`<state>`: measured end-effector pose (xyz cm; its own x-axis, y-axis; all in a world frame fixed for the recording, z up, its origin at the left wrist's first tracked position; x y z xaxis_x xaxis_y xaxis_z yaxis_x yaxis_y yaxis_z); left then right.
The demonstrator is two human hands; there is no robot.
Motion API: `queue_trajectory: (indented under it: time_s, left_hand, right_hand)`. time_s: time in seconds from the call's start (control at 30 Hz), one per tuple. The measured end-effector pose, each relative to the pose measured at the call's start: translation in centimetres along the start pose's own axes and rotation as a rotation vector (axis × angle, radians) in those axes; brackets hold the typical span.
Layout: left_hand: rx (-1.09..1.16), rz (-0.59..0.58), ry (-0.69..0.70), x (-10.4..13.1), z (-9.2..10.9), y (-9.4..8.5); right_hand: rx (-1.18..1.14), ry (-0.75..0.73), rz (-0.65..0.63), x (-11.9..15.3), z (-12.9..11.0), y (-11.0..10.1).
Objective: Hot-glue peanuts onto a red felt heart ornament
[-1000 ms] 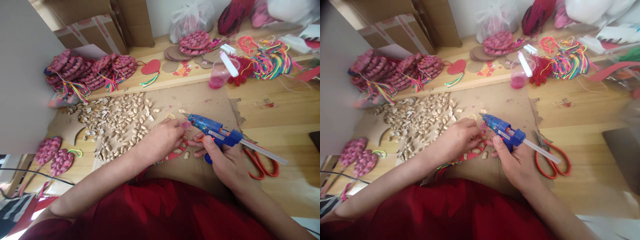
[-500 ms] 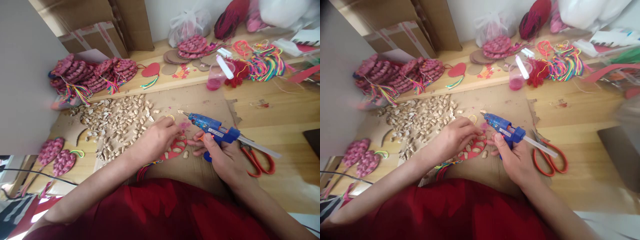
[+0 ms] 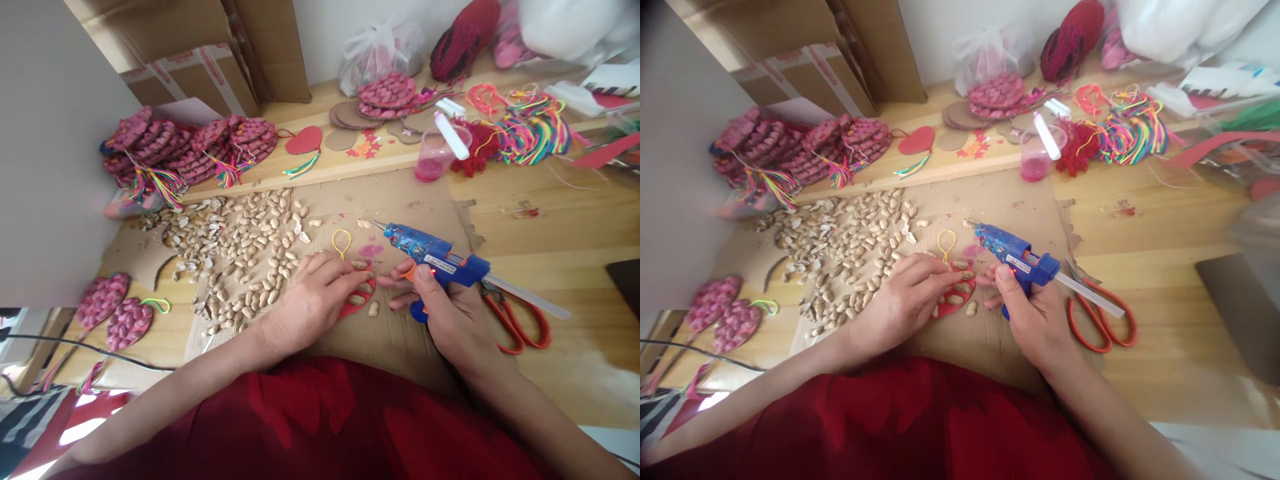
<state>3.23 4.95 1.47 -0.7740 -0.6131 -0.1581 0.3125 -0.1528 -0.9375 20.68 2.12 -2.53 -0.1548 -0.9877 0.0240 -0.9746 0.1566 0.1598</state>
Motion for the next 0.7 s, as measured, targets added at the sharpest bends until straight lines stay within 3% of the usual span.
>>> queue_trajectory:
  time_s: [0.27, 0.5, 0.7]
  left_hand:
    - [-0.261, -0.085, -0.041, -0.4, 1.7, 1.1]
    - [-0.356, -0.087, 0.007, -0.6, 2.4, 1.8]
    - [-0.360, -0.088, 0.018, -0.6, 2.5, 2.0]
  right_hand:
    - [0.001, -0.019, -0.006, 0.0, 0.0, 0.0]
    - [-0.009, 0.008, 0.008, 0.0, 0.2, 0.0]
    - [-0.281, 0.058, -0.009, -0.1, -0.6, -0.7]
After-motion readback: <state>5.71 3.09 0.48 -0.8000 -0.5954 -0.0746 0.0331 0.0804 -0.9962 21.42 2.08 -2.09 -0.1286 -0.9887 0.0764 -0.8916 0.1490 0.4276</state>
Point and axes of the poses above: each hand's wrist, its own x-axis away from the middle knuckle, its own y-axis out of the palm, z = x × y, the point moved 6 cm from there along -x, towards the middle knuckle, and after that the axes turned 2 degrees about -z, right-handed, at the moved point
